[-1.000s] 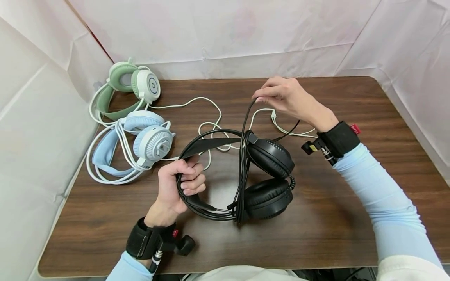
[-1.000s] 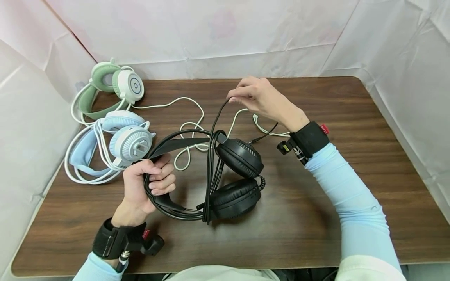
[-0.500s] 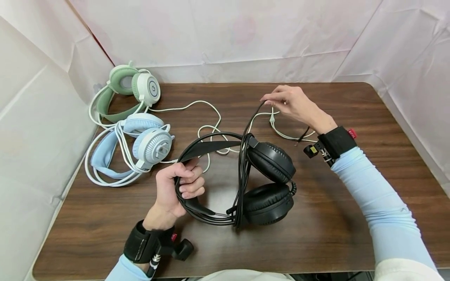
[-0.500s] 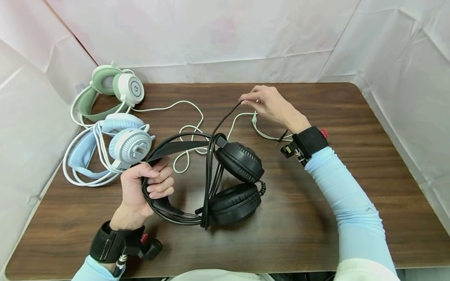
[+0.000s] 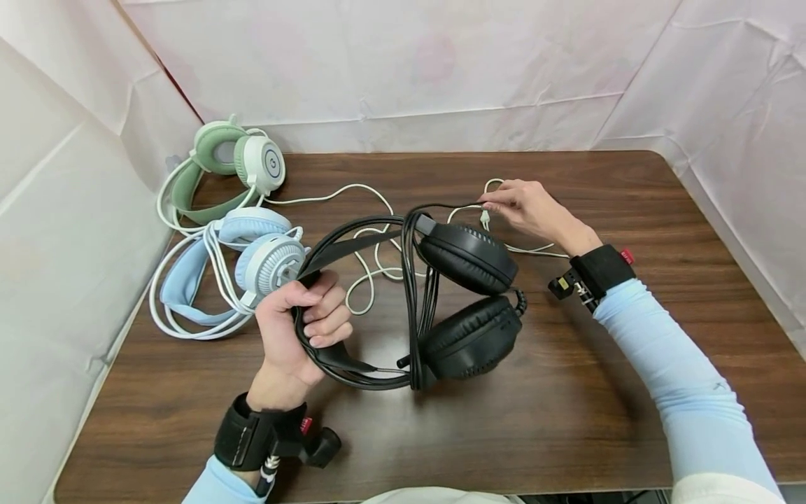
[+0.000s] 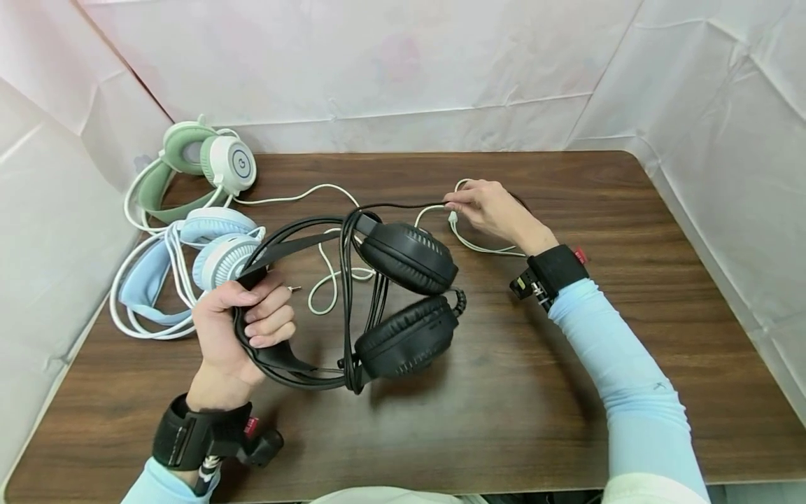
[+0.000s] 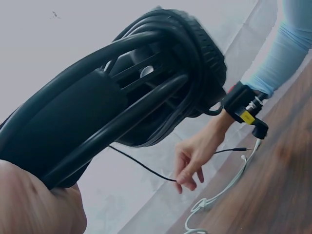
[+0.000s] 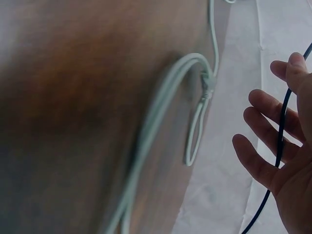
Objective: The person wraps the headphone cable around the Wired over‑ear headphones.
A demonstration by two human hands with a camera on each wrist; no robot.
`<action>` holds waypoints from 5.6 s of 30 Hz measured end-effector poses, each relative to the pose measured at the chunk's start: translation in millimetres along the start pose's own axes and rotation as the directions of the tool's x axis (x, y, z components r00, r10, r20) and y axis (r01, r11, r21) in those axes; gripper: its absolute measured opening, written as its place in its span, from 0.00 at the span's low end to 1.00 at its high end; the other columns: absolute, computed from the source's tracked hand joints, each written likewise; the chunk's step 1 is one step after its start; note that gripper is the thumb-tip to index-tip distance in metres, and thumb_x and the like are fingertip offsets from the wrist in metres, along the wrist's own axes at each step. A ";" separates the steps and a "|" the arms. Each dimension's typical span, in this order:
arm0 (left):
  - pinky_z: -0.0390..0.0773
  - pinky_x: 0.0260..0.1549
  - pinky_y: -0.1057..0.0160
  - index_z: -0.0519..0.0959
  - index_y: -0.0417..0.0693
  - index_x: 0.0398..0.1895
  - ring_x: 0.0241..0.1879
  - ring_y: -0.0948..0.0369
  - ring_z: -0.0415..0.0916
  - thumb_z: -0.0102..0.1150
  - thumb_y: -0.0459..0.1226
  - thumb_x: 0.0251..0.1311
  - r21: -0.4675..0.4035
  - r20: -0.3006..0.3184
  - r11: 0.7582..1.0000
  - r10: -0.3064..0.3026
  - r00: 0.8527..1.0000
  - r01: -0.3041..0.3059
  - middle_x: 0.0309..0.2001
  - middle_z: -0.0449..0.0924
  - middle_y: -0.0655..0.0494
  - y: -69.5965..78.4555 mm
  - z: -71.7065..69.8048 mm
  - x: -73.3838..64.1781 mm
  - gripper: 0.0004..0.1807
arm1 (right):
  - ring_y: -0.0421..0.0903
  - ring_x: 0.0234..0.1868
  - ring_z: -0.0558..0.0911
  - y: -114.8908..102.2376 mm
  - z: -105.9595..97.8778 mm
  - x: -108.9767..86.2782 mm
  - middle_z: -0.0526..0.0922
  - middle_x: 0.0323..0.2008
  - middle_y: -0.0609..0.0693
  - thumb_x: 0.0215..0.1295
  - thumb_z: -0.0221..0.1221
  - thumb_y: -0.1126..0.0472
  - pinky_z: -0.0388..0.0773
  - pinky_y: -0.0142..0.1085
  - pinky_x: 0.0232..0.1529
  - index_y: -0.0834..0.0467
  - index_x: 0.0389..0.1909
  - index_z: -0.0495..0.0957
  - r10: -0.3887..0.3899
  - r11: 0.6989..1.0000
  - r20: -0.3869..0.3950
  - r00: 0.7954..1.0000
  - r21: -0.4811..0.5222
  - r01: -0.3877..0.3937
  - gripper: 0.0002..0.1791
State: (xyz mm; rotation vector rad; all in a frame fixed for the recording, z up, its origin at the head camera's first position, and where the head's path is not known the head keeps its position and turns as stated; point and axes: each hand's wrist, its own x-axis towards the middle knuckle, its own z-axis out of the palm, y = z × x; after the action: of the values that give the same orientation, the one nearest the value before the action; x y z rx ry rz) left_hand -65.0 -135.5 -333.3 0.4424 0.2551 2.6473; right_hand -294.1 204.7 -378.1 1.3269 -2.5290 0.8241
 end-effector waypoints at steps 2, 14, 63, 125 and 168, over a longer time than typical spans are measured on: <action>0.52 0.12 0.75 0.57 0.48 0.22 0.12 0.66 0.46 0.40 0.30 0.51 -0.018 -0.014 1.000 0.017 1.000 -0.018 0.16 0.48 0.61 1.3 -0.2 0.4 0.07 | 0.41 0.30 0.73 0.5 3.0 -4.4 0.80 0.37 0.51 0.64 0.59 0.65 0.68 0.34 0.28 0.58 0.50 0.82 -0.011 1.000 0.012 1.000 -0.007 0.011 0.14; 0.54 0.13 0.72 0.52 0.49 0.17 0.12 0.66 0.46 0.39 0.31 0.48 -0.111 -0.163 0.978 0.157 0.974 -0.176 0.15 0.48 0.61 8.7 3.7 3.1 0.10 | 0.49 0.38 0.74 -26.1 21.1 -24.6 0.74 0.34 0.50 0.58 0.59 0.70 0.74 0.42 0.32 0.56 0.31 0.80 -0.152 0.970 0.101 0.983 -0.178 0.168 0.06; 0.50 0.10 0.73 0.53 0.51 0.09 0.08 0.67 0.46 0.48 0.31 0.44 0.201 -0.498 0.899 0.437 0.749 -0.390 0.11 0.47 0.62 21.8 -13.9 29.1 0.17 | 0.48 0.29 0.75 -208.3 -4.3 -22.3 0.71 0.24 0.49 0.67 0.50 0.70 0.74 0.41 0.36 0.64 0.31 0.77 -0.761 0.614 -0.064 0.646 -0.396 0.683 0.08; 0.47 0.11 0.77 0.48 0.52 0.15 0.11 0.68 0.40 0.45 0.29 0.50 0.147 -0.240 0.979 -0.104 0.965 0.142 0.15 0.43 0.62 9.8 -26.2 20.9 0.19 | 0.38 0.44 0.74 -135.9 -10.8 -24.2 0.66 0.61 0.45 0.57 0.63 0.43 0.72 0.34 0.43 0.45 0.68 0.64 -0.067 0.991 0.142 0.988 0.128 0.049 0.37; 0.61 0.60 0.42 0.63 0.44 0.65 0.63 0.50 0.62 0.47 0.43 0.67 0.557 -0.597 0.774 0.121 0.793 0.301 0.61 0.64 0.48 -2.2 -18.5 35.7 0.25 | 0.48 0.46 0.73 -67.6 -38.9 -59.6 0.72 0.58 0.49 0.68 0.51 0.60 0.73 0.35 0.40 0.44 0.66 0.67 0.490 0.778 -0.086 0.868 0.492 -0.390 0.25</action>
State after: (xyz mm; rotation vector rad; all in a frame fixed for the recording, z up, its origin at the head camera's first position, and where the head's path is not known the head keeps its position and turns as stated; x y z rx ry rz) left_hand -101.0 -119.4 -341.6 -0.2666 1.3648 2.4488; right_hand -208.8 237.5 -342.2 0.6561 -2.5934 1.6533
